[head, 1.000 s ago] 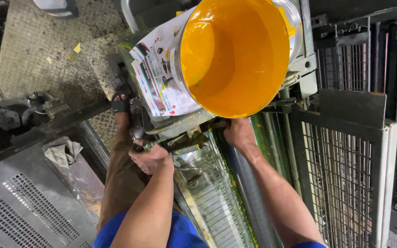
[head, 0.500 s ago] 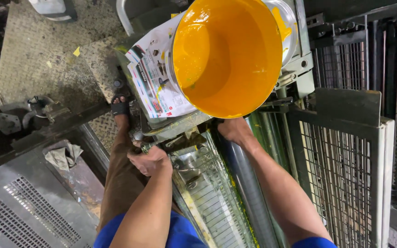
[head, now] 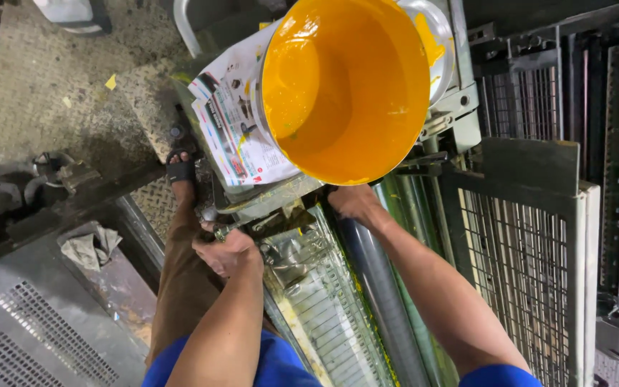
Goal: The person cleans the rollers of a printing machine using a yellow scraper tool. They repeatedly scrape the surface of the green rollers to remove excess yellow ink, which falls into a yellow bucket positioned below.
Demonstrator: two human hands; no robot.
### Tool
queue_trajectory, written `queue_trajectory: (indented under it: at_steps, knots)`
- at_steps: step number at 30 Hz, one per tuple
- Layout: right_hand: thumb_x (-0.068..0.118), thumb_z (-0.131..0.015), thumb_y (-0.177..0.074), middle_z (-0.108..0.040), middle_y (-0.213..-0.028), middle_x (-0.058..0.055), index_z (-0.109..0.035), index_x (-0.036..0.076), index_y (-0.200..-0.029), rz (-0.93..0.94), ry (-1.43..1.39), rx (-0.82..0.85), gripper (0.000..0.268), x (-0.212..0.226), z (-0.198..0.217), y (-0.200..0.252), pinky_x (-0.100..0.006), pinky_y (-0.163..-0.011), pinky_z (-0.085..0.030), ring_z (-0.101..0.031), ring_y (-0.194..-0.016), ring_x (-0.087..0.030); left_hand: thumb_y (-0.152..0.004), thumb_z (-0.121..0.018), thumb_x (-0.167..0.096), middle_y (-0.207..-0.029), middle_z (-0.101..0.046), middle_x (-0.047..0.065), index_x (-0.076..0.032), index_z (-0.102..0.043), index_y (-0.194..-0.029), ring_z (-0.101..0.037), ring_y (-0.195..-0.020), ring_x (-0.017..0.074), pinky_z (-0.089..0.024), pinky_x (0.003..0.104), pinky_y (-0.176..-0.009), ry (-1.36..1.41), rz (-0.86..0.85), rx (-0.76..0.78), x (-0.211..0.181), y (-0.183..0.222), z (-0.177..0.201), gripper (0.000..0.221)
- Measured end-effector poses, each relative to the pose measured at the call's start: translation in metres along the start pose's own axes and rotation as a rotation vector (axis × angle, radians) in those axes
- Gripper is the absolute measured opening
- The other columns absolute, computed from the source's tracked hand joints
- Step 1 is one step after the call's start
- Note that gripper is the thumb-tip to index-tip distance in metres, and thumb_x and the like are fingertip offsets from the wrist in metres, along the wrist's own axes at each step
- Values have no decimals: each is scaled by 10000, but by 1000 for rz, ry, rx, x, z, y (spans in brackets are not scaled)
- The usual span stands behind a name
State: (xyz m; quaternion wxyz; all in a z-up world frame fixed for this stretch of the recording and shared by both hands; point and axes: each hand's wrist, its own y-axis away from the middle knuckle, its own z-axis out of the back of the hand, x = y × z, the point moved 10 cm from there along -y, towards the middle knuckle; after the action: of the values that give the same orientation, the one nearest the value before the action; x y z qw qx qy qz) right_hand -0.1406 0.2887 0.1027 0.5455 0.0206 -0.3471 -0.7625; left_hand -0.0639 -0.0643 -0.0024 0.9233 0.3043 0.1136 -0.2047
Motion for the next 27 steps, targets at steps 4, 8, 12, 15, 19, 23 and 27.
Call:
queue_trajectory:
  at_steps: [4, 8, 12, 15, 19, 23, 27]
  knots:
    - [32, -573, -771, -718, -847, -213, -715, -23, -982, -250, -261, 119, 260, -17, -18, 4, -448, -671, -553, -688, -742, -345, -714, -705, -159, -1147, -605, 171, -33, -524, -1187, -608, -1096, 386, -495, 439, -914, 72, -166, -71, -2, -4, -1, 522]
    - [2, -531, -844, -687, -691, -141, -694, -21, -922, -520, -707, 194, 183, -39, -48, 14, -369, -448, -533, -645, -500, -213, -684, -747, -166, -1163, -587, 210, 3, -501, -1220, -582, -1056, 432, -475, 461, -858, -28, -277, -160, -9, -2, 6, 614]
    - [16, -532, -866, -707, -703, -156, -708, -35, -915, -497, -615, 207, 190, -44, -44, 17, -384, -473, -536, -668, -527, -230, -793, -590, -176, -1216, -613, 115, -62, -504, -1241, -636, -1077, 354, -525, 426, -917, 151, 59, 33, 63, -29, -55, 471]
    - [56, -571, -832, -744, -821, -189, -748, -1, -999, -414, -350, 139, 250, -47, -23, 19, -432, -633, -560, -716, -698, -301, -742, -619, -170, -1154, -595, 113, -51, -504, -1191, -611, -1014, 338, -501, 400, -856, 85, -60, -36, 16, -12, -14, 479]
    - [173, -621, -822, -751, -1047, -195, -742, 64, -1107, -242, -141, 61, 328, -39, -11, 17, -456, -855, -558, -713, -982, -365, -659, -646, -195, -1035, -574, 110, -26, -505, -1113, -586, -901, 311, -462, 357, -746, -72, -355, -222, -28, 8, 22, 505]
    - [199, -622, -809, -738, -1100, -219, -735, 63, -1112, -286, -104, 89, 351, -27, -2, 20, -463, -929, -547, -700, -1062, -380, -732, -600, -228, -1023, -588, 95, -38, -512, -1118, -613, -875, 301, -468, 355, -725, -93, -275, -198, 27, -26, -32, 440]
    - [182, -621, -806, -693, -1105, -272, -727, 41, -1109, -263, 36, 66, 350, -4, 11, 18, -494, -926, -515, -651, -1066, -439, -849, -557, -225, -1043, -601, 73, -68, -518, -1128, -638, -864, 288, -483, 358, -721, -59, 30, -40, 102, -64, -90, 322]
